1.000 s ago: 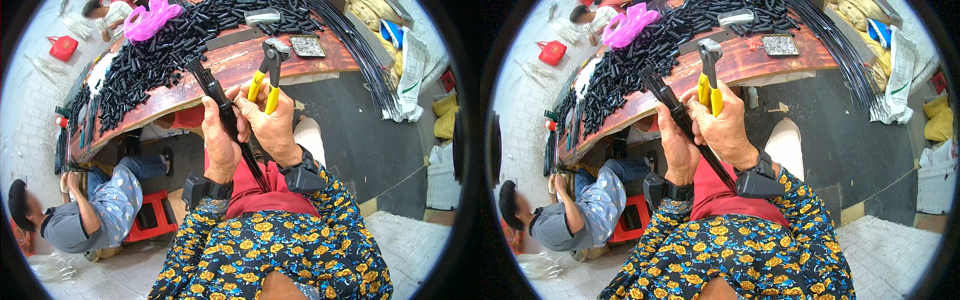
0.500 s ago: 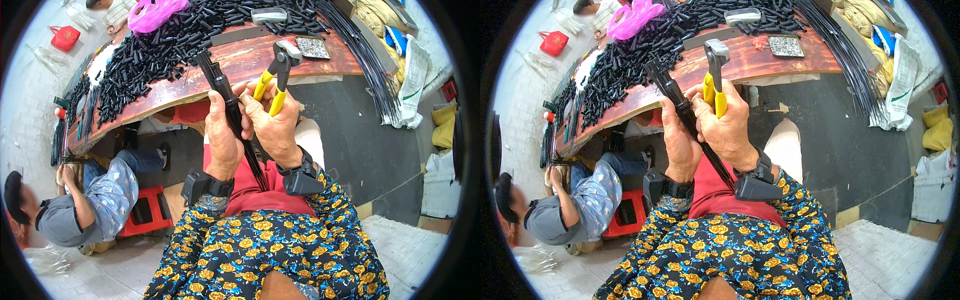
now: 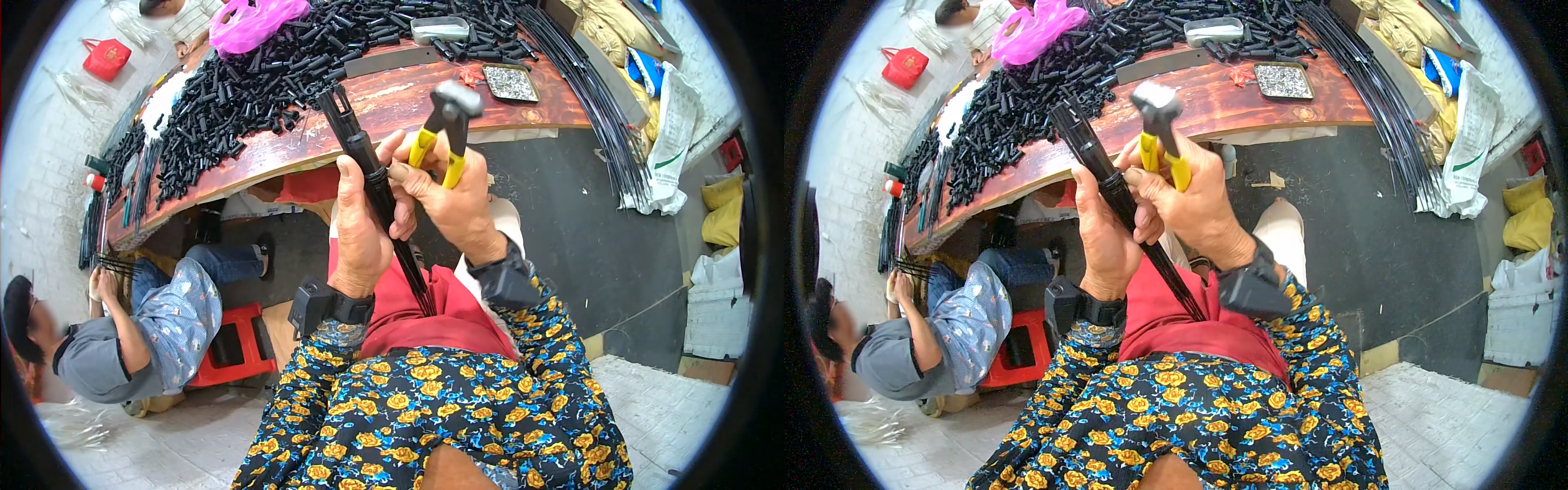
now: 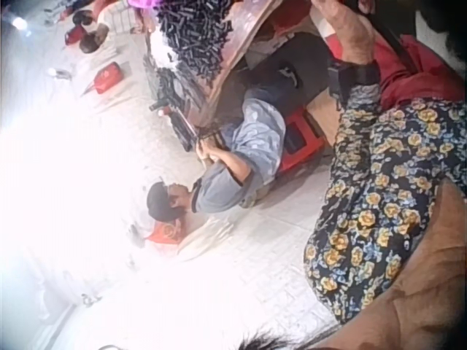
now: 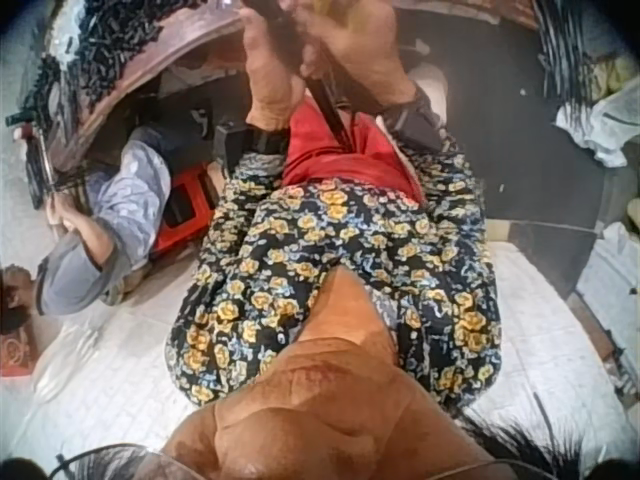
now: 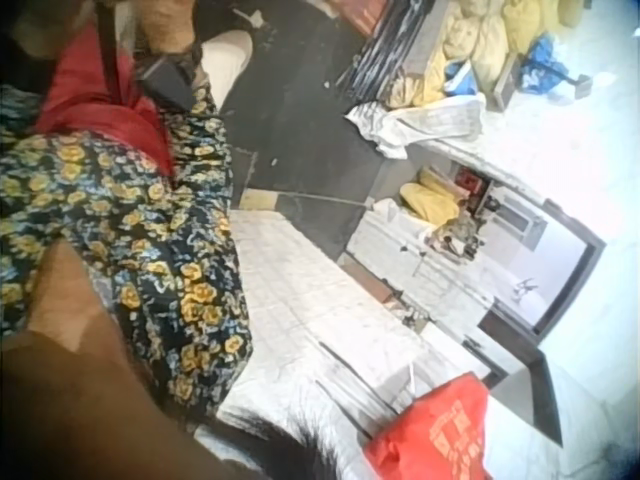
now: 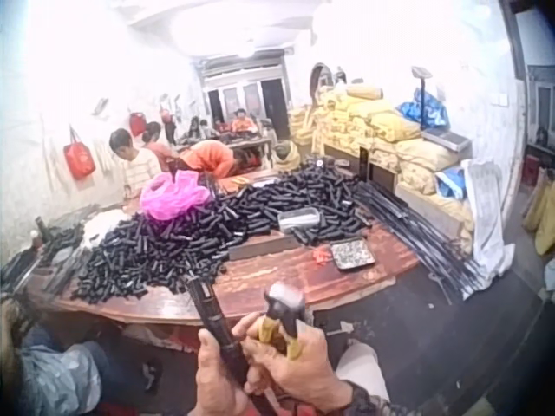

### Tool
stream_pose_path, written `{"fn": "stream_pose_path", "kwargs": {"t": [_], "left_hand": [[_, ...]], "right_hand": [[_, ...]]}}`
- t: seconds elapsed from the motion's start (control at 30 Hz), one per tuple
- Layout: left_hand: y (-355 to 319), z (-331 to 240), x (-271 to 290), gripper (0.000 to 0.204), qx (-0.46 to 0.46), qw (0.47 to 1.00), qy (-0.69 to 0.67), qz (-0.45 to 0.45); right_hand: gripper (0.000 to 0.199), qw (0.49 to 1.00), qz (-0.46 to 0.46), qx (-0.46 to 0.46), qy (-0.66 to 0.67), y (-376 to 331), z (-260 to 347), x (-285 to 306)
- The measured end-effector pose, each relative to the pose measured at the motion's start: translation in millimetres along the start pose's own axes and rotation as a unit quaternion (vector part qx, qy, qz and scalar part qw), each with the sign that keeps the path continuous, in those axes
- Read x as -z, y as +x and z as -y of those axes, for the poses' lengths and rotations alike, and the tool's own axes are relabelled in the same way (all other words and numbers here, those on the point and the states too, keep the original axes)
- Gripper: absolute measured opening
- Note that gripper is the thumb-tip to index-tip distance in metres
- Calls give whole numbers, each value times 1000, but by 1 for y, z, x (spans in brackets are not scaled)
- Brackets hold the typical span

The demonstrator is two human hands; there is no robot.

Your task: Assembling the metal ribs of an umbrella into the central plastic hub and securing them with tools.

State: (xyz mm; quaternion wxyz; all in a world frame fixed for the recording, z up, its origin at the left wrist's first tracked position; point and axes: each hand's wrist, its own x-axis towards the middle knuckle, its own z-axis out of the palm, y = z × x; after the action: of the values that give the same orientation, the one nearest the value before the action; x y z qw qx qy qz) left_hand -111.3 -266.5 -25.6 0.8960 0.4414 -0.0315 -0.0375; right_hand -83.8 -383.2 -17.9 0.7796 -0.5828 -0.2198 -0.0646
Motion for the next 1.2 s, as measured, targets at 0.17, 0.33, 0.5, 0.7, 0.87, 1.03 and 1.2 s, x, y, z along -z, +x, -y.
{"fn": "stream_pose_path", "kwargs": {"t": [0.17,0.33,0.5,0.7,0.87,1.03,1.2], "left_hand": [[-1,-3,-1,89,-16,999,27,-9],[0,-7,16,95,6,1000,0,-14],[-2,-7,24,91,14,1000,1,-17],[0,-4,25,91,22,1000,1,-14],[-1,-4,24,91,20,999,7,-25],[-2,-5,24,92,21,1000,1,-15],[-3,-5,23,92,20,1000,0,-21]], "right_hand": [[16,995,86,-42,-38,15,10,22],[28,921,169,-10,-351,3,19,50],[22,797,229,17,-559,-9,26,61],[24,749,215,44,-626,-3,36,50],[37,746,178,86,-637,-8,37,43],[45,715,162,107,-671,-7,37,38],[47,678,164,118,-707,-5,40,37]]}}
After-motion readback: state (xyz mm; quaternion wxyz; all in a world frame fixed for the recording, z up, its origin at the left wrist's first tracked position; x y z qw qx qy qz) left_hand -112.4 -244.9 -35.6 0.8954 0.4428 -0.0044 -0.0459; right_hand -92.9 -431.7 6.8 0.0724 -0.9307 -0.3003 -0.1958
